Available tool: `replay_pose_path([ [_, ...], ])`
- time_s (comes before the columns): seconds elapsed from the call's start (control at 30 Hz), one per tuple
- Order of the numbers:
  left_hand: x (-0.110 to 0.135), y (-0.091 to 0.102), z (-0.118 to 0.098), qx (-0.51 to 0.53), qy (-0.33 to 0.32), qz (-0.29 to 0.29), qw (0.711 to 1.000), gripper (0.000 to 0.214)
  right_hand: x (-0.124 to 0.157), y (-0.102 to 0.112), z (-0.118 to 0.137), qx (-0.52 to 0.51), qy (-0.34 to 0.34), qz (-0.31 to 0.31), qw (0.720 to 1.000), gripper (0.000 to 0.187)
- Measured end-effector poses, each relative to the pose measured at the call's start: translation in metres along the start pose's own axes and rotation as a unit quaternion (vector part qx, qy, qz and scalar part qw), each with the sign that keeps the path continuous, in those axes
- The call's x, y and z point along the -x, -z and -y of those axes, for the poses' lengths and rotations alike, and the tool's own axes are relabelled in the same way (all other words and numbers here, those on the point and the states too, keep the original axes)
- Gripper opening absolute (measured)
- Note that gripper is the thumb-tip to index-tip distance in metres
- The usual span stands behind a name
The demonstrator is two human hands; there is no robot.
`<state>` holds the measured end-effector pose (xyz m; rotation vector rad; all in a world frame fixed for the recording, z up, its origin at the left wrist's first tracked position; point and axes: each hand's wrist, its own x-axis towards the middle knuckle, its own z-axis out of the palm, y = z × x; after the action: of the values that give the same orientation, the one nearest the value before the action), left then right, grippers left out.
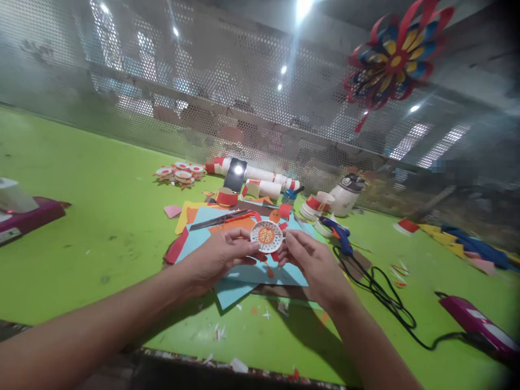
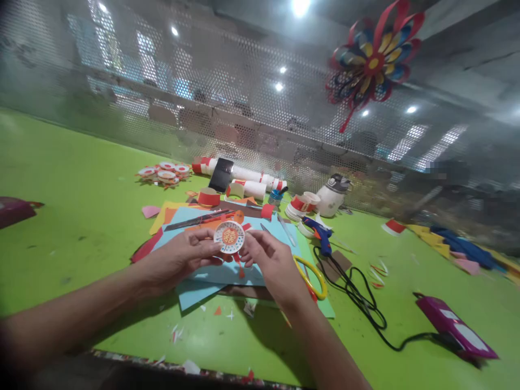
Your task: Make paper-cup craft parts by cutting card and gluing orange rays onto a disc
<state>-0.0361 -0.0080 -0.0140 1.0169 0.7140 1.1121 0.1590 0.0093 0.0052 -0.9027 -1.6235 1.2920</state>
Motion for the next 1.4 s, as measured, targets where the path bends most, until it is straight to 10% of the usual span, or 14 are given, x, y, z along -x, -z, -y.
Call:
replay_pose_path([
  [0.37,0.002,0.001,-0.016,0.095,-0.015,-0.085,0.992,0.016,0.007,-0.007,0.002,0.082,-0.02,0.03,0.996,0.033],
  [0.9,0.003,-0.007,-0.001,0.045,-0.064,0.004,0.997,0.018,0.01,-0.029,0.0,0.026,-0.089,-0.013,0.996,0.031],
  [1.4,0.005,-0.009,-0.005,0.034,-0.044,-0.045,0.997,0.033,0.011,-0.033,0.006,0.0,-0.129,-0.001,0.992,0.033],
])
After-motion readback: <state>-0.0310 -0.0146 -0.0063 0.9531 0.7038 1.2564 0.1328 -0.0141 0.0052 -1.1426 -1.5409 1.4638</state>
